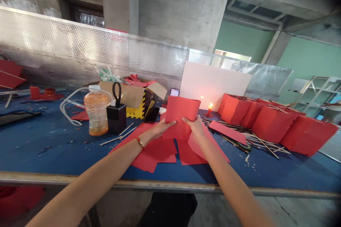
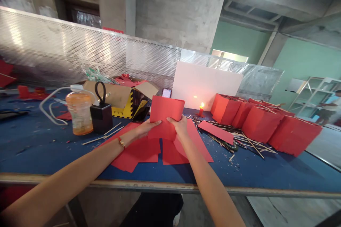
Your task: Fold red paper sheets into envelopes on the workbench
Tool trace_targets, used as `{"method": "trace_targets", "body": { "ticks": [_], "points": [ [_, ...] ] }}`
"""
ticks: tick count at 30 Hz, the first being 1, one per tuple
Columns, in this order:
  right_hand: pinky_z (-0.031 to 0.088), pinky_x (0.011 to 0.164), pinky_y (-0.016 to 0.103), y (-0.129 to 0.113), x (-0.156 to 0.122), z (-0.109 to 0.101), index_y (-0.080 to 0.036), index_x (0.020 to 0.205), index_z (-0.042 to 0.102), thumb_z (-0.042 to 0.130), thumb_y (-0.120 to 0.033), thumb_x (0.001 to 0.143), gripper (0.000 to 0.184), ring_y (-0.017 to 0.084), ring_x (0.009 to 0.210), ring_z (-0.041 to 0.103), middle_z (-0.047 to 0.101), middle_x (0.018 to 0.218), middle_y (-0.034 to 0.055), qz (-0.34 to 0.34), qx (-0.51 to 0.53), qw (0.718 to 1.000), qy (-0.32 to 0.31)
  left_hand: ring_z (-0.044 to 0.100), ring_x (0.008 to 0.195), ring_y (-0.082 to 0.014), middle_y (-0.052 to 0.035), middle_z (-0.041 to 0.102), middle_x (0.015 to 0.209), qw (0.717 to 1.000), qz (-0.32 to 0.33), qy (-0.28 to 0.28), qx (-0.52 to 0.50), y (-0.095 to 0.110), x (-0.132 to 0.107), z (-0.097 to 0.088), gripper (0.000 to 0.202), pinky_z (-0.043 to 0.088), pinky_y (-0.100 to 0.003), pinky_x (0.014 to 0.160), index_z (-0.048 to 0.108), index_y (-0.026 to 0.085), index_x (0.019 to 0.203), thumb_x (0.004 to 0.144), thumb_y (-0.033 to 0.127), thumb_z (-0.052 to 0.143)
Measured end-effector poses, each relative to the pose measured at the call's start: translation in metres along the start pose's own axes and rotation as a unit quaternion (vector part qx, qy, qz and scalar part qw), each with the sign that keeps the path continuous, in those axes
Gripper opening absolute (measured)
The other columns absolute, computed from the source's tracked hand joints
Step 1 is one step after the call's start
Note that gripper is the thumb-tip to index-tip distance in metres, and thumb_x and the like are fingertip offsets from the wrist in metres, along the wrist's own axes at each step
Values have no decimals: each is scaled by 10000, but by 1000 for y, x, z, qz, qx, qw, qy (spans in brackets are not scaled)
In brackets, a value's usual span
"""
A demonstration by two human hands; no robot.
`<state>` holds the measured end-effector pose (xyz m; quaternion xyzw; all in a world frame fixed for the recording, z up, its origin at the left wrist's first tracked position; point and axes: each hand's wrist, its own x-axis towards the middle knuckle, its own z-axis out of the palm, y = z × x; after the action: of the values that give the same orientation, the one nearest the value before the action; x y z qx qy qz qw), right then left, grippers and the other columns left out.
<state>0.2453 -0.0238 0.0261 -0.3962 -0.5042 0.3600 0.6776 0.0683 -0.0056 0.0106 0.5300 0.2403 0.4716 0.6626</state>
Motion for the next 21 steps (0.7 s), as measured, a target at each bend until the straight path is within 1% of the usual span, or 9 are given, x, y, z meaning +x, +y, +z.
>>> {"method": "trace_targets", "body": {
  "ticks": [3, 5, 8, 9, 12, 15, 18, 20, 21],
  "points": [
    [547, 711, 381, 0, 1, -1, -186, 942, 668, 860, -382, 507, 514, 264, 814, 682, 729, 1010, 96, -8, 7, 1000, 8, 612, 1170, -357, -143, 670, 1243, 999, 17, -9, 34, 4, 0, 7, 574, 462, -493, 1022, 676, 186, 1138, 647, 430, 846],
    [555, 715, 382, -1, 2, -3, -203, 972, 653, 857, -361, 529, 512, 254, 817, 683, 724, 1030, 83, -14, 36, 999, -6, 613, 1165, -359, -145, 664, 1253, 999, 41, -4, 28, 7, 0, 11, 612, 472, -491, 1013, 670, 183, 1151, 629, 445, 853],
    [563, 739, 390, -3, 4, -6, -225, 1026, 627, 838, -336, 561, 522, 233, 803, 682, 721, 995, 52, -12, 96, 995, -25, 612, 1171, -346, -147, 643, 1287, 998, 56, 33, -8, 8, 0, 16, 638, 485, -491, 1005, 640, 191, 1194, 638, 414, 858],
    [561, 745, 386, -4, 4, -7, -228, 1043, 619, 837, -331, 556, 543, 224, 787, 678, 720, 933, 35, -10, 107, 994, -10, 612, 1174, -341, -150, 635, 1300, 998, 49, 43, -20, 9, 0, 16, 633, 488, -492, 1005, 633, 190, 1201, 647, 398, 856],
    [545, 752, 360, -4, 7, -10, -229, 1116, 588, 853, -317, 511, 667, 194, 735, 653, 664, 723, -37, 3, 115, 991, 72, 634, 1137, -343, -169, 650, 1266, 997, -3, 67, -42, 12, 0, 18, 586, 502, -500, 995, 655, 161, 1139, 631, 358, 871],
    [532, 734, 341, -3, 11, -14, -212, 1134, 586, 866, -312, 477, 721, 176, 683, 629, 616, 631, -67, 7, 101, 988, 115, 652, 1105, -347, -171, 688, 1194, 995, -47, 69, -60, 17, -2, 21, 559, 521, -492, 975, 666, 147, 1097, 610, 313, 885],
    [530, 720, 343, -2, 15, -19, -214, 1107, 619, 869, -327, 475, 689, 182, 681, 638, 646, 649, -48, 16, 88, 992, 92, 666, 1076, -345, -162, 713, 1140, 995, -50, 46, -70, 20, -4, 21, 536, 538, -474, 950, 677, 146, 1077, 607, 300, 885],
    [530, 721, 347, -1, 16, -23, -225, 1038, 662, 866, -363, 490, 601, 196, 730, 660, 703, 754, -6, 57, 74, 995, 38, 674, 1060, -344, -158, 718, 1129, 996, -43, 40, -72, 19, -4, 20, 523, 539, -476, 946, 681, 150, 1070, 612, 306, 881],
    [528, 719, 345, 0, 16, -25, -223, 969, 686, 862, -387, 499, 527, 202, 751, 665, 720, 807, 15, 81, 62, 995, 11, 678, 1051, -342, -155, 721, 1123, 995, -38, 47, -74, 18, -3, 19, 516, 537, -479, 949, 682, 153, 1064, 614, 309, 880]
  ]
}}
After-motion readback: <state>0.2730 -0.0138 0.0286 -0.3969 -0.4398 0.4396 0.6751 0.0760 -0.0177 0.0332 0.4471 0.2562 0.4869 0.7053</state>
